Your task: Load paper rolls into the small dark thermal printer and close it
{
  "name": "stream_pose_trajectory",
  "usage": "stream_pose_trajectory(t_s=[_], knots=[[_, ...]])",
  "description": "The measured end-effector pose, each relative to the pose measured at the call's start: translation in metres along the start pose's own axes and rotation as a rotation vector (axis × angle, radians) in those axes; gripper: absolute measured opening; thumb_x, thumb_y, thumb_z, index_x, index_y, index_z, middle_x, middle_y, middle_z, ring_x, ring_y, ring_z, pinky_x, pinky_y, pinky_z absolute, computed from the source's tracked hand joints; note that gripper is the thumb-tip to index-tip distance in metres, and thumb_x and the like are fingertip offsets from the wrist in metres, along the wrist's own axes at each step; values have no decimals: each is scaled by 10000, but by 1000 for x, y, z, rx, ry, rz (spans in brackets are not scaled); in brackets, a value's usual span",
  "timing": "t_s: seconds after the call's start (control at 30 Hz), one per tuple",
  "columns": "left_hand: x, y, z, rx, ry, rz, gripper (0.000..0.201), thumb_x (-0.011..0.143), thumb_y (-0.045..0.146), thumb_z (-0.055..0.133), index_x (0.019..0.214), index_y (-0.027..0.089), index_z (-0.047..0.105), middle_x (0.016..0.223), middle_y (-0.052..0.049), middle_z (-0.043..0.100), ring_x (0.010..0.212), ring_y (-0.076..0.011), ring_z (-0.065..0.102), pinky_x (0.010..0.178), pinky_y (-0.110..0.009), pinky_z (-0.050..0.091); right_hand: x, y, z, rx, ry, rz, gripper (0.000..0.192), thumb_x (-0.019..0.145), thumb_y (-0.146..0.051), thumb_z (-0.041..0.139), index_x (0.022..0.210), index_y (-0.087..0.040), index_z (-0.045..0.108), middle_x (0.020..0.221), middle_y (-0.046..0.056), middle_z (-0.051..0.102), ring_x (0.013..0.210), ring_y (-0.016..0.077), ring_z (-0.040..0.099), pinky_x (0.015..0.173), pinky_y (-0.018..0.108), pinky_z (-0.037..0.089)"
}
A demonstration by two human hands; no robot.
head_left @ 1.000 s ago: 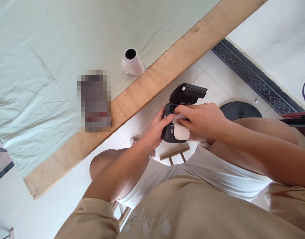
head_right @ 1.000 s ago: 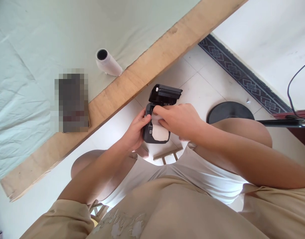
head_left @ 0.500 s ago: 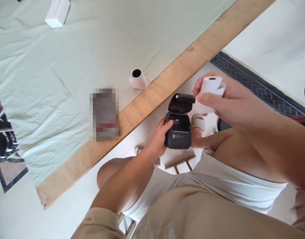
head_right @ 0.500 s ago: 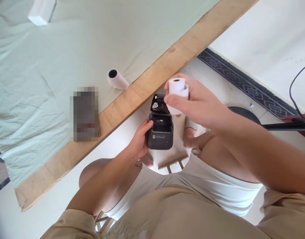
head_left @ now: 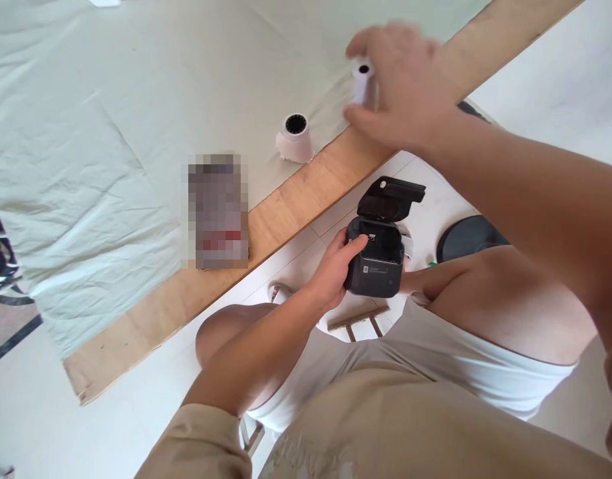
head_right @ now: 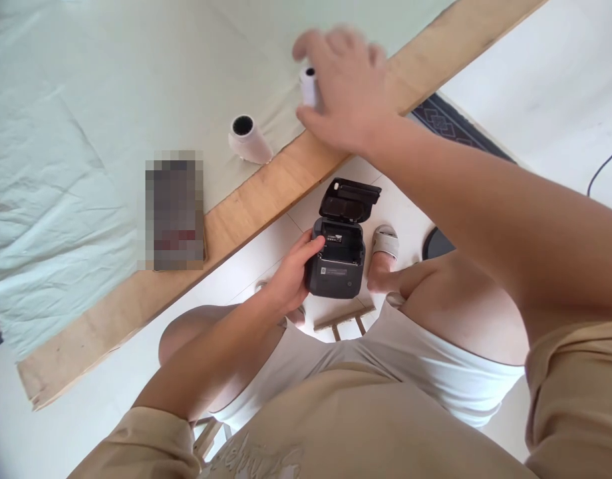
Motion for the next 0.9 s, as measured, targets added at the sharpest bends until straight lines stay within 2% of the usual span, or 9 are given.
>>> stream_pose_trajectory(t_s=[0.1,0.23,0.37,0.47,0.53,0.63,0.7,0.77,0.9], knots=[[0,-1,-1,-1,-4,-7,557,827,508,940,1257,235,715,1135,-56,811,1065,-273,766,941,-389,566,-16,-34,-12,-16,139,-162,615,975,-187,663,1574,-103,554,1622,177,557,1535,404,532,1292,654,389],[1,-2,-3,23,8,-25,544,827,519,935,1234,242,704,1092,-39,798,1021,-251,750,916,-373,553,-18,-71,30,12,-132,-263,483,1092,-348,586,1543,-180,551,1599,186,563,1242,372,699,1061,583,577],[1,-1,-1,19,-2,-14,515,836,504,924,1212,235,700,1041,-34,787,985,-244,744,901,-369,559,-11,-79,51,123,-186,-235,429,1094,-254,528,1523,-250,515,1562,127,578,1141,259,658,1077,516,595],[0,-1,0,2,-8,-15,511,841,489,928,1221,229,705,1071,-45,799,1007,-250,756,911,-370,567,-21,-74,37,500,-207,-236,645,980,-144,610,1591,-246,429,1351,69,656,928,168,597,1041,428,612],[-1,0,0,-15,-12,-8,524,839,483,937,1236,230,706,1102,-50,806,1032,-256,763,926,-372,571,-38,-58,19,908,-208,-170,734,905,-138,692,1568,-299,421,1256,27,674,879,144,620,866,333,627],[-3,1,0,-31,-15,-7,518,840,479,943,1231,231,711,1095,-48,805,1030,-255,765,918,-368,577,-76,-14,3,1356,-197,94,388,874,-172,710,1236,-282,625,1157,20,705,1025,179,732,741,287,600],[-3,0,0,-40,-16,-10,499,840,478,944,1211,231,717,1067,-40,797,1001,-245,759,898,-360,578,-106,11,-4,1337,-205,152,288,875,-307,778,1154,-313,705,1074,23,732,988,208,738,771,335,633],[-2,-1,0,-52,-3,-14,476,840,467,943,1189,230,723,1039,-31,789,962,-231,749,872,-351,575,-132,40,-4,1091,-151,228,309,873,-306,805,1163,-375,721,1091,3,747,959,222,760,752,353,636],[1,0,-1,-72,25,8,451,833,438,943,1159,219,722,1068,-35,801,968,-227,751,891,-352,579,-154,47,3,531,-80,-61,403,893,-250,716,1287,-330,741,1076,65,746,1007,265,760,806,409,663]])
Point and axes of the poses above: each hand's wrist, its own x-axis towards the middle knuckle, its own z-axis out of the palm, y = z × x, the point moved 8 cm from there along x, towards the middle knuckle
